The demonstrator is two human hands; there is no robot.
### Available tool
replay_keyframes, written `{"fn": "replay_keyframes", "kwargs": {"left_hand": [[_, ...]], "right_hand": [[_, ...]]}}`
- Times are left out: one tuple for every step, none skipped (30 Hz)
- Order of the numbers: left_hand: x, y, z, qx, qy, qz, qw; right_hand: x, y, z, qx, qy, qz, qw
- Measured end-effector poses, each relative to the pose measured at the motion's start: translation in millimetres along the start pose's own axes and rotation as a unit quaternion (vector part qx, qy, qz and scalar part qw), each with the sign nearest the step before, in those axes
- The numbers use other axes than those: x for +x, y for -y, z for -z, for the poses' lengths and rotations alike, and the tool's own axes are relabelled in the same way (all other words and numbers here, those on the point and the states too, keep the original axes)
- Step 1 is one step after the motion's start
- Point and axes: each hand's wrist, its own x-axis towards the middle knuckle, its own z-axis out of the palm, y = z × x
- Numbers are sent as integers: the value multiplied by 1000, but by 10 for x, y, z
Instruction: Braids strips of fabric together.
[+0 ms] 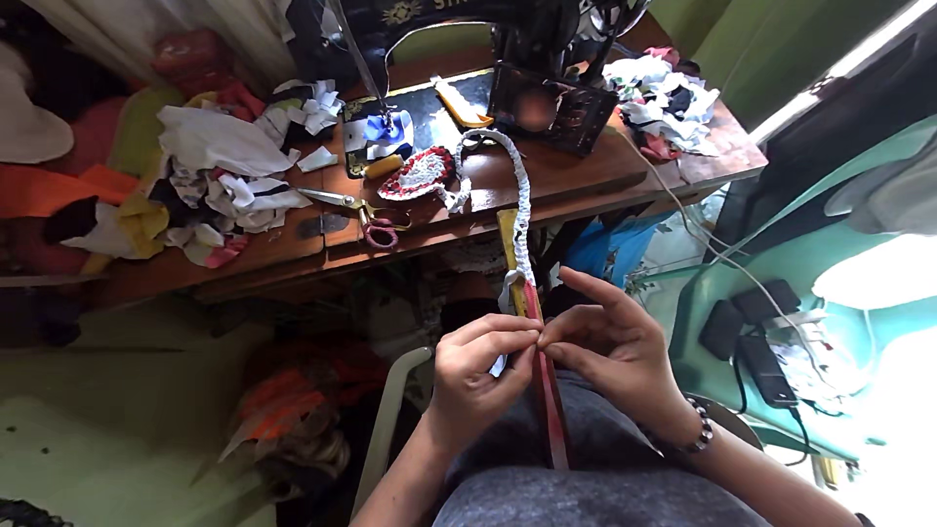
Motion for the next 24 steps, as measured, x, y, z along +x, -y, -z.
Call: {"fn": "replay_keyframes", "kwargs": {"left_hand": [[3,-4,8,19,6,-2,1000],[5,-6,12,38,11,-5,999],[6,-8,12,60,14,-9,998],[7,-10,9,82,16,-14,996],[8,-14,5,97,16,-18,995],[11,-17,2,103,16,-19,994],[14,-22,0,100,17,-18,995],[19,-26,-1,94,18,-16,995],[23,-25,-5,86,17,-16,996],[25,-22,-12,78,14,-17,997],[24,-17,-21,69,10,-18,997],[23,-13,-28,61,6,-18,998],[21,-12,-37,53,1,-16,998],[16,-10,-46,47,-4,-15,999],[9,-7,-58,42,-12,-14,999],[1,-3,-75,36,-20,-12,999],[-7,-1,-93,28,-29,-10,999],[-15,1,-113,19,-39,-9,999],[-20,2,-132,12,-50,-8,999],[-24,3,-150,8,-60,-8,998],[-26,3,-166,4,-71,-9,997],[-28,1,-179,1,-80,-11,997],[-28,0,-188,-4,-88,-15,996],[-27,-4,-194,-9,-93,-19,995]], "right_hand": [[2,0,11,-8,7,2,1000],[3,0,19,-17,13,5,1000],[4,-1,24,-26,18,9,999],[3,-2,25,-36,21,13,999],[0,-2,26,-43,21,15,999],[-2,-1,28,-48,20,17,999],[-6,-2,29,-50,22,19,998],[-11,-3,29,-51,25,21,998],[-15,-5,26,-49,27,24,998],[-19,-6,25,-45,31,27,998],[-22,-9,22,-40,34,28,998],[-28,-12,16,-36,36,29,998],[-38,-15,7,-33,36,31,998],[-49,-20,-3,-32,34,35,998],[-61,-25,-15,-34,30,40,998],[-73,-32,-27,-38,25,46,998],[-85,-39,-42,-43,19,54,997],[-96,-47,-57,-51,13,65,997],[-103,-53,-68,-59,9,75,995],[-107,-57,-79,-64,3,86,994],[-109,-57,-91,-65,-2,95,993],[-106,-54,-101,-60,-8,100,993],[-99,-45,-110,-47,-14,98,994],[-87,-29,-114,-28,-20,90,995]]}}
